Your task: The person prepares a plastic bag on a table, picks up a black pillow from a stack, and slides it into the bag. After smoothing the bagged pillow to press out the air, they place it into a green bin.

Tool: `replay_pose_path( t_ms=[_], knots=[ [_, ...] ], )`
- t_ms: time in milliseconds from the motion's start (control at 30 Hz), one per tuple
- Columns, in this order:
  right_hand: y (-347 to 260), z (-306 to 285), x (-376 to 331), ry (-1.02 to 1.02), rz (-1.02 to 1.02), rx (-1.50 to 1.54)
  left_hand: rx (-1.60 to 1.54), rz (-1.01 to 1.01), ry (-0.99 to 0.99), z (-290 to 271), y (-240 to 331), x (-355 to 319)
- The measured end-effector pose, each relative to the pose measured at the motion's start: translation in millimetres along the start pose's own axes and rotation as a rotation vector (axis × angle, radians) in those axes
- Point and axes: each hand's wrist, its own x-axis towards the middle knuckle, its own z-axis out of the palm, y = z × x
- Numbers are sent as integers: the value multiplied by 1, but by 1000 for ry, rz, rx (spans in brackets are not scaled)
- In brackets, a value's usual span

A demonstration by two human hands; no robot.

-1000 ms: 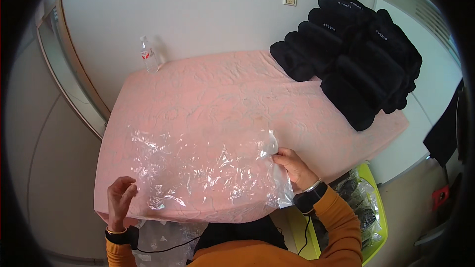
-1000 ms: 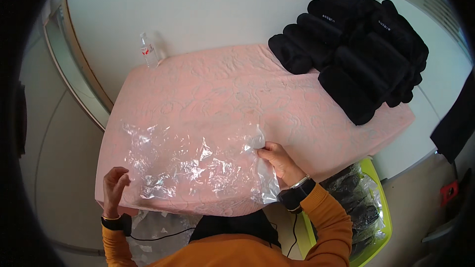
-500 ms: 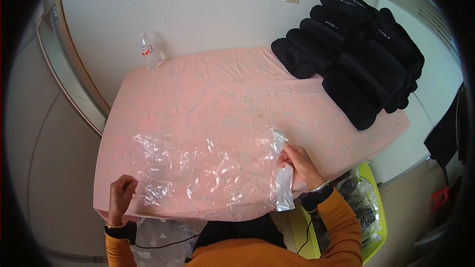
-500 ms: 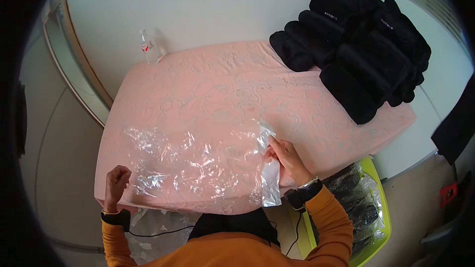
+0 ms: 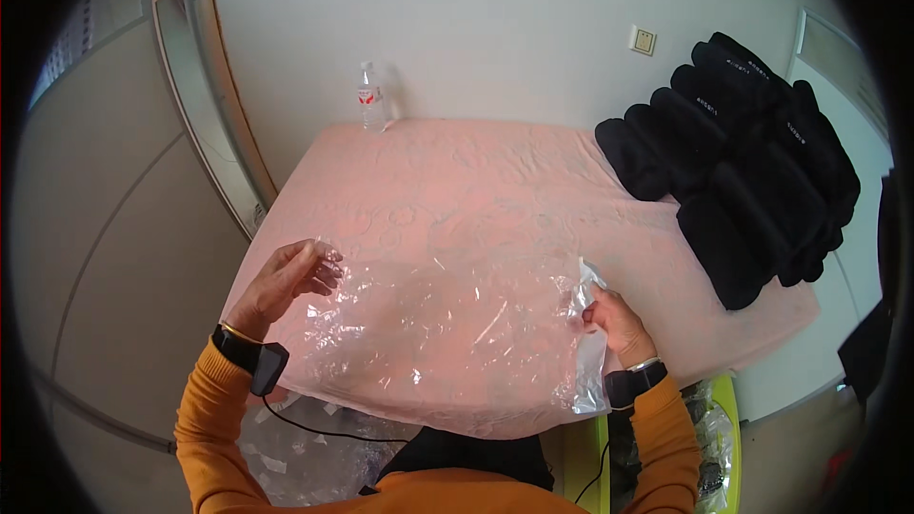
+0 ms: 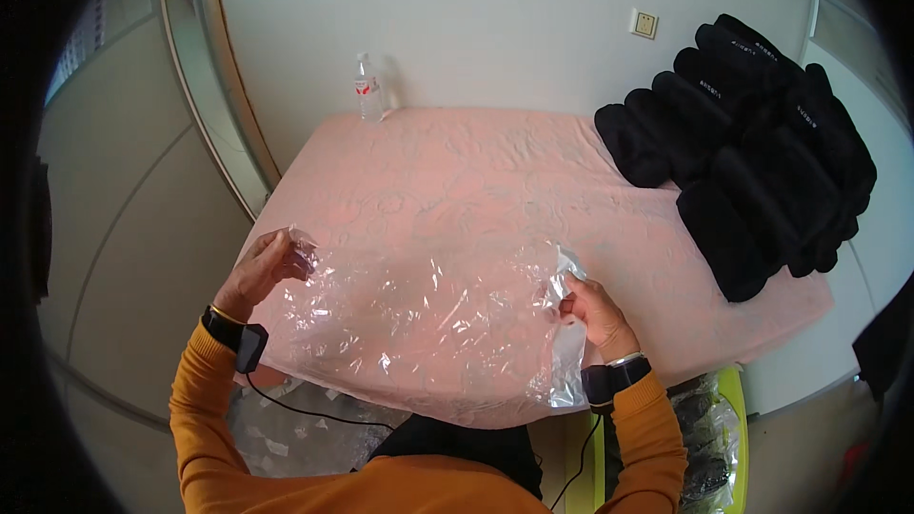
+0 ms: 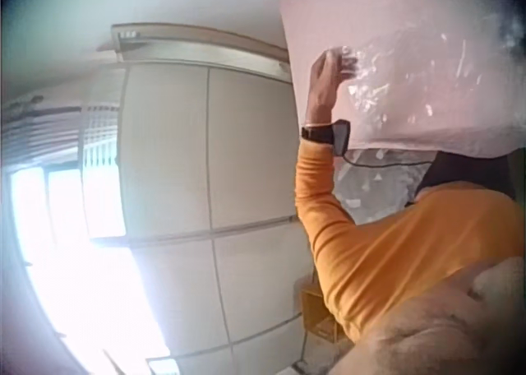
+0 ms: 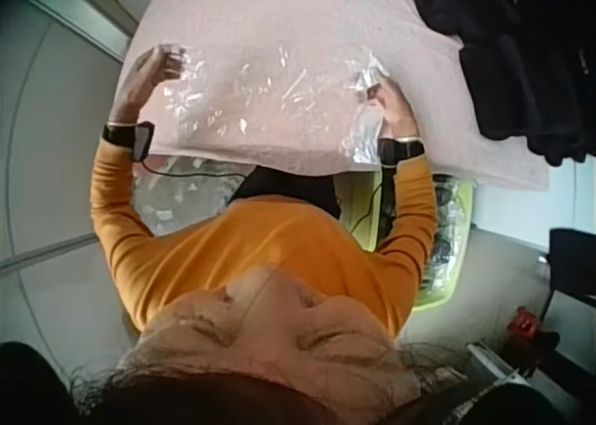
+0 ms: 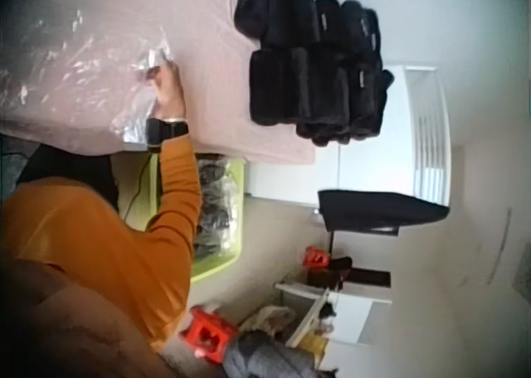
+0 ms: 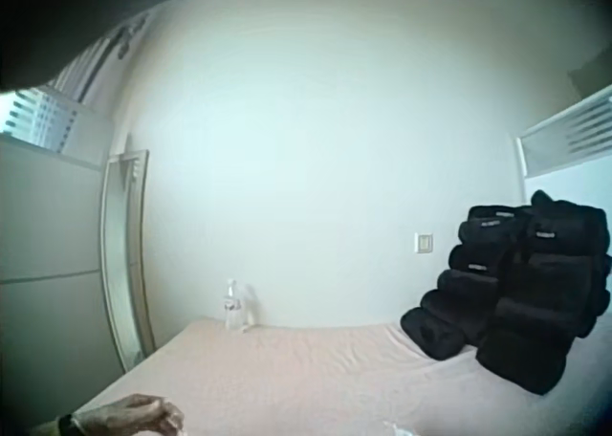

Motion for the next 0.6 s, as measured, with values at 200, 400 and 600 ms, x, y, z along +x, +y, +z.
replay_pose_path(
  t_ms=[200, 400, 600],
  knots=[
    [-27, 26, -17, -112, -14, 336, -184, 29, 50, 17, -3, -3],
    [-26, 13, -6, -43, -160, 280, -148, 247, 29, 25, 9, -13],
    [-40, 34, -15, 33, -245, -93, -256, 271, 126, 23, 12, -22]
  ],
)
